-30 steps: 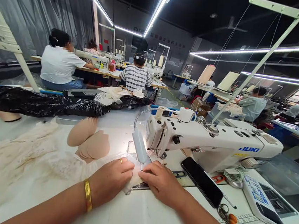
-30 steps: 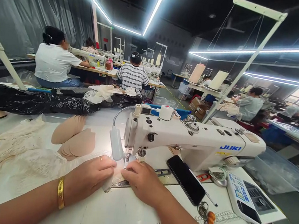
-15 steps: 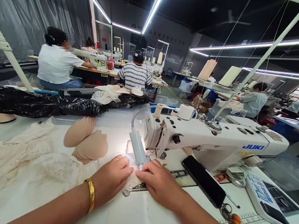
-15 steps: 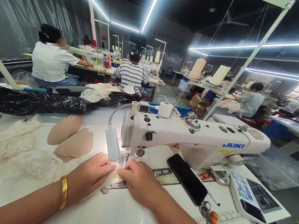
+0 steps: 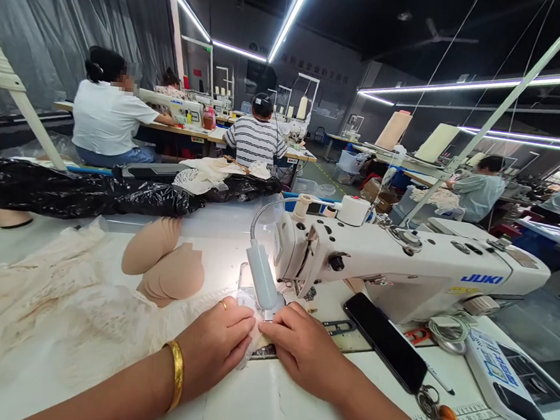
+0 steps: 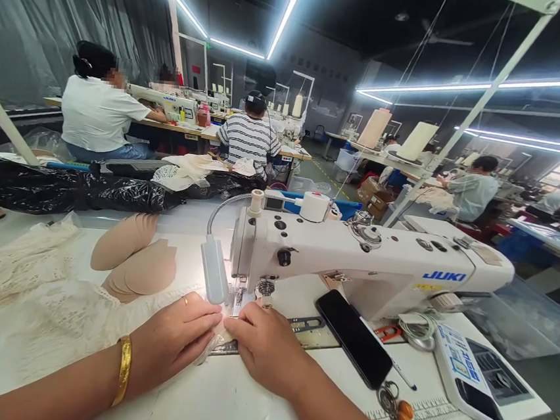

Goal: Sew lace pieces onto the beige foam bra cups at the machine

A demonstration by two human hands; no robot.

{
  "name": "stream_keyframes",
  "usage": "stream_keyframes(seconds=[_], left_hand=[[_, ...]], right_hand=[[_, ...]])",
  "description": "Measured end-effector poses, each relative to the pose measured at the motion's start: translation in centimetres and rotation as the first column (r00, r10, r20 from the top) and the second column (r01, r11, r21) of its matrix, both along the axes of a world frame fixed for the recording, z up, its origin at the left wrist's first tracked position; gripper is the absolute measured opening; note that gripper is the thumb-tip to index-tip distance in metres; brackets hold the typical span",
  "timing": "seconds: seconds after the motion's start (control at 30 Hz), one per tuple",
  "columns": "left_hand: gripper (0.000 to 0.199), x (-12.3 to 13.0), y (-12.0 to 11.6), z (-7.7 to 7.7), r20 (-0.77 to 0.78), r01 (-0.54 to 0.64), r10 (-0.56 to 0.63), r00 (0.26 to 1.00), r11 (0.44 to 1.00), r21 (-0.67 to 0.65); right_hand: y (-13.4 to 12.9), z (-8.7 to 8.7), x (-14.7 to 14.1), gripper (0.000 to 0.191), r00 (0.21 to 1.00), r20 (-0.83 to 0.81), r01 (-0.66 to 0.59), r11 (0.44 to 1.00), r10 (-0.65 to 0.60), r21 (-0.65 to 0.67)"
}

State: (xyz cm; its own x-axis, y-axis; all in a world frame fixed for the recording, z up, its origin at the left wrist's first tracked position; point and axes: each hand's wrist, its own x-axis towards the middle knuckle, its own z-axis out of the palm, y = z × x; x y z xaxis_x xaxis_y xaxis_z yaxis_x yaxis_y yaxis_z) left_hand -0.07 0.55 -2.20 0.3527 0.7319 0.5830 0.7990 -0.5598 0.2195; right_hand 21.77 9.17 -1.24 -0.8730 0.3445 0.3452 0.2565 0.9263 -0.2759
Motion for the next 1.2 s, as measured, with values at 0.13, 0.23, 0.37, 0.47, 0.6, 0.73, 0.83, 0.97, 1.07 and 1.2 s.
stream_keyframes(seconds=[0.13,0.23,0.37,0.47,0.6,0.73,0.83,0.97,1.07,1.2], left_hand=[[0.023,0.1,0.1,0.0,-0.026,-0.009,0.009,1.000,1.000,0.003],[0.022,0.1,0.6,0.5,-0.071,0.018,-0.018,0.997,1.000,0.004],[0.024,-0.1,2.0,0.9,-0.121,0.084,-0.079,0.989,0.996,0.040],[0.025,-0.5,3.0,0.8,-0.158,0.099,-0.093,0.983,0.995,0.029],[0.027,-1.2,4.1,0.1,-0.160,0.091,-0.081,0.984,0.994,0.053],[0.022,-1.7,4.7,-0.4,-0.166,0.087,-0.076,0.983,0.995,0.056],[0.018,-1.9,4.9,-0.2,-0.180,0.108,-0.101,0.978,0.994,0.032],[0.016,-2.0,5.1,0.3,-0.197,0.129,-0.125,0.972,0.992,0.009],[0.016,-2.0,5.2,0.6,-0.188,0.137,-0.136,0.973,0.991,-0.005],[0.019,-2.0,5.4,1.1,-0.142,0.192,-0.191,0.971,0.981,-0.008]], right_hand=[[0.0,0.0,0.0,0.032,1.000,0.002,0.011,1.000,-0.011,-0.001],[0.0,-0.2,0.0,0.027,1.000,0.003,0.024,1.000,-0.024,0.010],[0.2,-0.5,0.1,0.025,0.997,0.011,0.071,0.997,-0.072,0.035],[0.4,-0.7,0.1,0.026,0.994,0.039,0.099,0.994,-0.101,0.037],[0.5,-0.7,0.1,0.029,0.991,0.058,0.117,0.992,-0.120,0.055],[0.6,-0.7,0.0,0.025,0.991,0.044,0.126,0.989,-0.129,0.076],[0.6,-0.8,0.0,0.025,0.991,0.030,0.127,0.988,-0.130,0.082],[0.5,-0.8,-0.1,0.028,0.989,0.021,0.143,0.987,-0.145,0.066],[0.5,-0.7,-0.2,0.026,0.989,0.022,0.144,0.987,-0.146,0.068],[0.5,-0.6,-0.3,0.025,0.989,0.019,0.144,0.985,-0.146,0.091]])
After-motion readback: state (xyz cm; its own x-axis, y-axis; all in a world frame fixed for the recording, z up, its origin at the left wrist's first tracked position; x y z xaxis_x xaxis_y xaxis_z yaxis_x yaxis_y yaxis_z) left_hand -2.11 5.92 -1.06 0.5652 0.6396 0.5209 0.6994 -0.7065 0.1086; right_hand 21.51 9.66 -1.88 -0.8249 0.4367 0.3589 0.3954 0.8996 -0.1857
